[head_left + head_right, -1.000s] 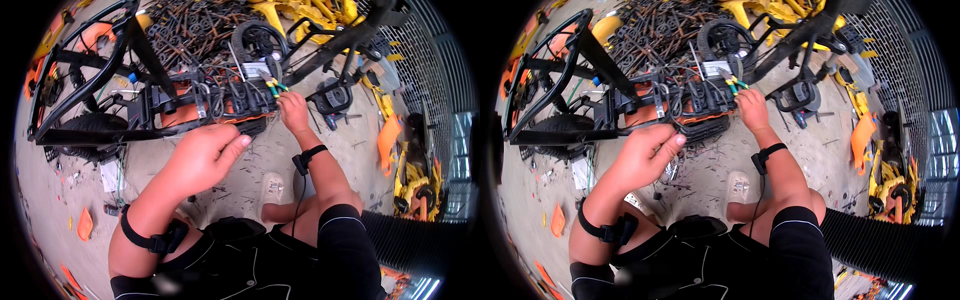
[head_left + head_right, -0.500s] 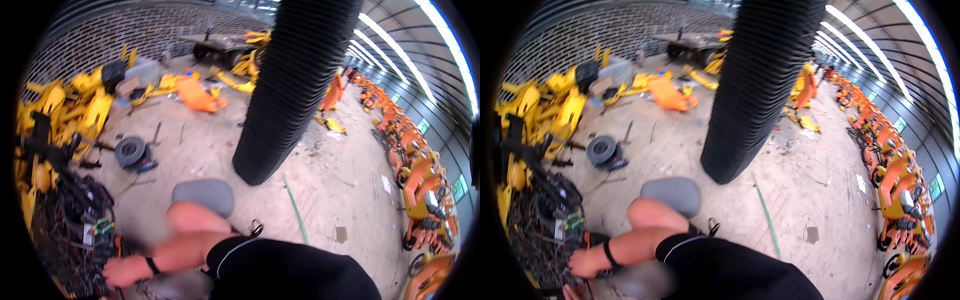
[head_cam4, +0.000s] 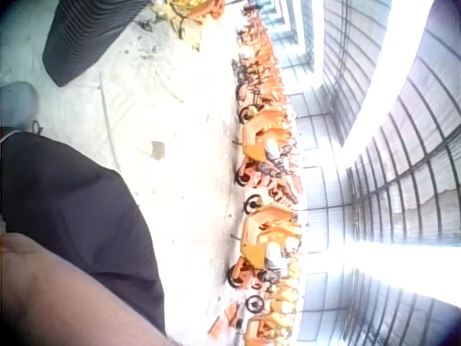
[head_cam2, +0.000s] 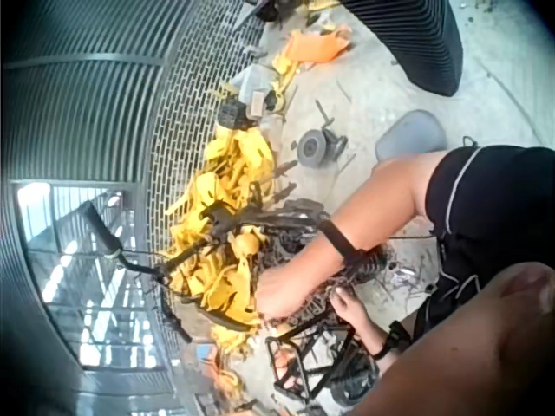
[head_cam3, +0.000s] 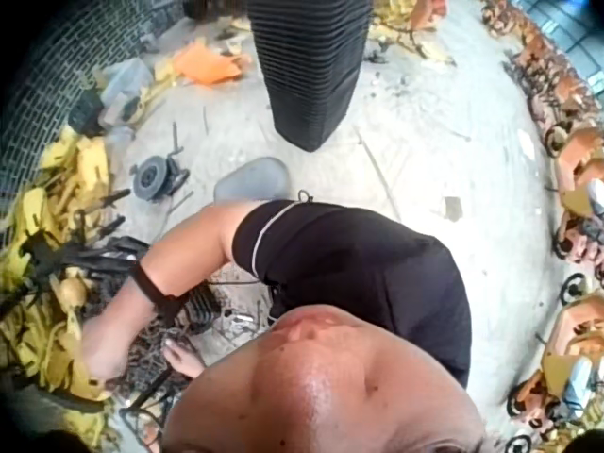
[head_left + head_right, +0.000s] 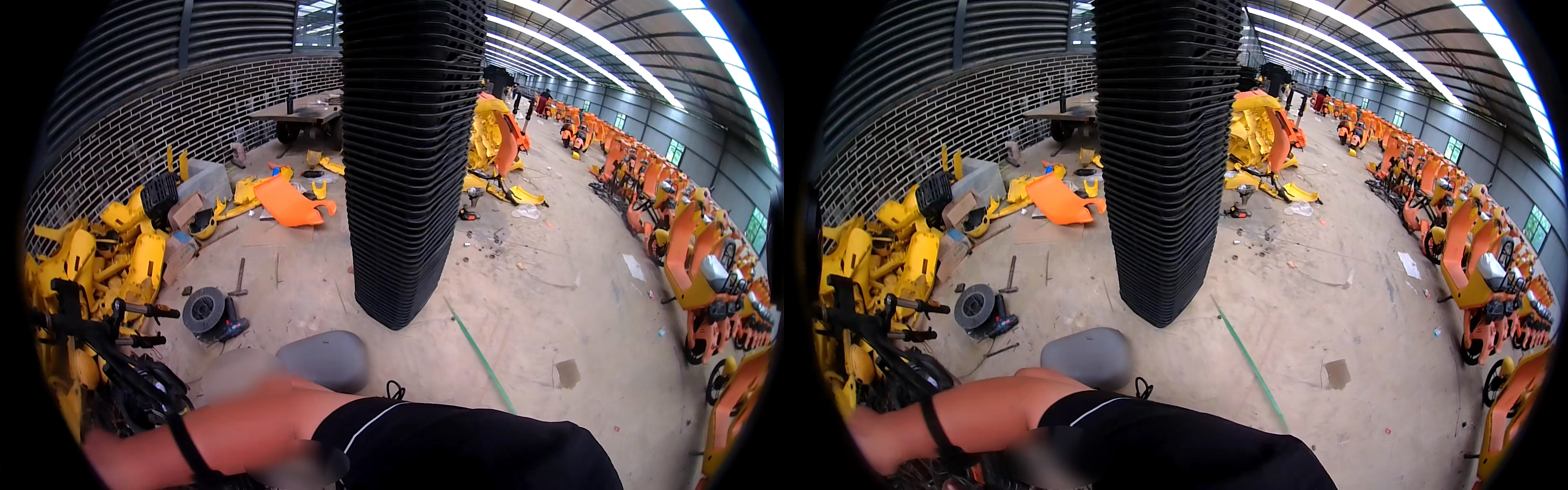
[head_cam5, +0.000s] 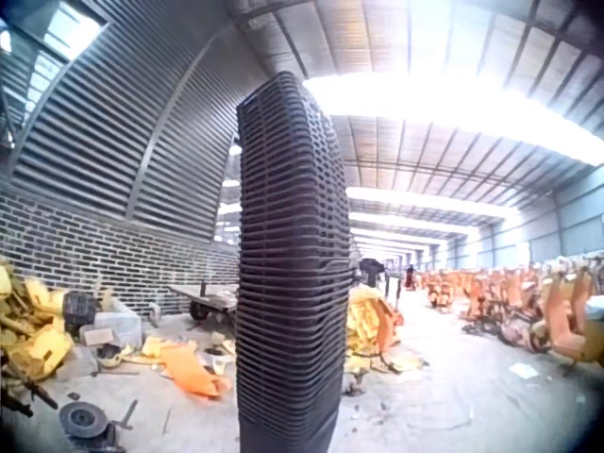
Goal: The person connects and cuts wires on a motorcycle frame using pliers.
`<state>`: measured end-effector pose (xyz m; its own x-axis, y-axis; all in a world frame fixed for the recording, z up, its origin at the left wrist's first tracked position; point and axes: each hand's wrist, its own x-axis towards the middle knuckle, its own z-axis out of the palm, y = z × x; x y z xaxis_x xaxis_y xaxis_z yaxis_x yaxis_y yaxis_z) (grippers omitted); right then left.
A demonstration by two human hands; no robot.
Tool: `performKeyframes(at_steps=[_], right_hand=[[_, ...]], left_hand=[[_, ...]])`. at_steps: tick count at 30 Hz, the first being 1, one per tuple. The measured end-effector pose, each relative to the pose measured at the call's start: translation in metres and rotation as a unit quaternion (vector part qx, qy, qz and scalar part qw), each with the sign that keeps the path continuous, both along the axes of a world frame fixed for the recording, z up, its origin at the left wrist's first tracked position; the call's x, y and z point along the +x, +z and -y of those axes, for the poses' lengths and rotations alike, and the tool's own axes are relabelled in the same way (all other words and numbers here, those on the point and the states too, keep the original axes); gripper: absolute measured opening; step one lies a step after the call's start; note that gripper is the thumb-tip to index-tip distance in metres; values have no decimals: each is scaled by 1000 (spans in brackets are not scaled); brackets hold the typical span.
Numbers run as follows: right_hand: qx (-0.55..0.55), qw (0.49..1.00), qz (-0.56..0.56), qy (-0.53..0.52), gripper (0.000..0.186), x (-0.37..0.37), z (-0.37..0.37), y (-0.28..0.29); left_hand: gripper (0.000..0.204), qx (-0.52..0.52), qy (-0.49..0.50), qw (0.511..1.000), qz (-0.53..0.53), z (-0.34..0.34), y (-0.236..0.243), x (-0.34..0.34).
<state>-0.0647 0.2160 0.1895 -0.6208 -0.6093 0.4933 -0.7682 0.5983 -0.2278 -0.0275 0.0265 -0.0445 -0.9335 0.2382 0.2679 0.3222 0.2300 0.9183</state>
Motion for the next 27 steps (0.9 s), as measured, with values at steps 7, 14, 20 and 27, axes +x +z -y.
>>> performKeyframes(at_steps=[7, 14, 20, 27], right_hand=[[-95, 988, 68, -102, 56, 18, -14, -117], [-83, 991, 56, -92, 56, 8, -8, -205], [-306, 744, 587, 94, 76, -11, 22, -195], [-464, 596, 651, 77, 49, 41, 10, -144]], left_hand=[[38, -15, 76, 996, -33, -11, 59, 40], [42, -101, 172, 978, -60, -2, 56, 35], [40, -4, 150, 988, -27, -19, 87, 54], [39, 78, 27, 993, 84, -29, 84, 65]])
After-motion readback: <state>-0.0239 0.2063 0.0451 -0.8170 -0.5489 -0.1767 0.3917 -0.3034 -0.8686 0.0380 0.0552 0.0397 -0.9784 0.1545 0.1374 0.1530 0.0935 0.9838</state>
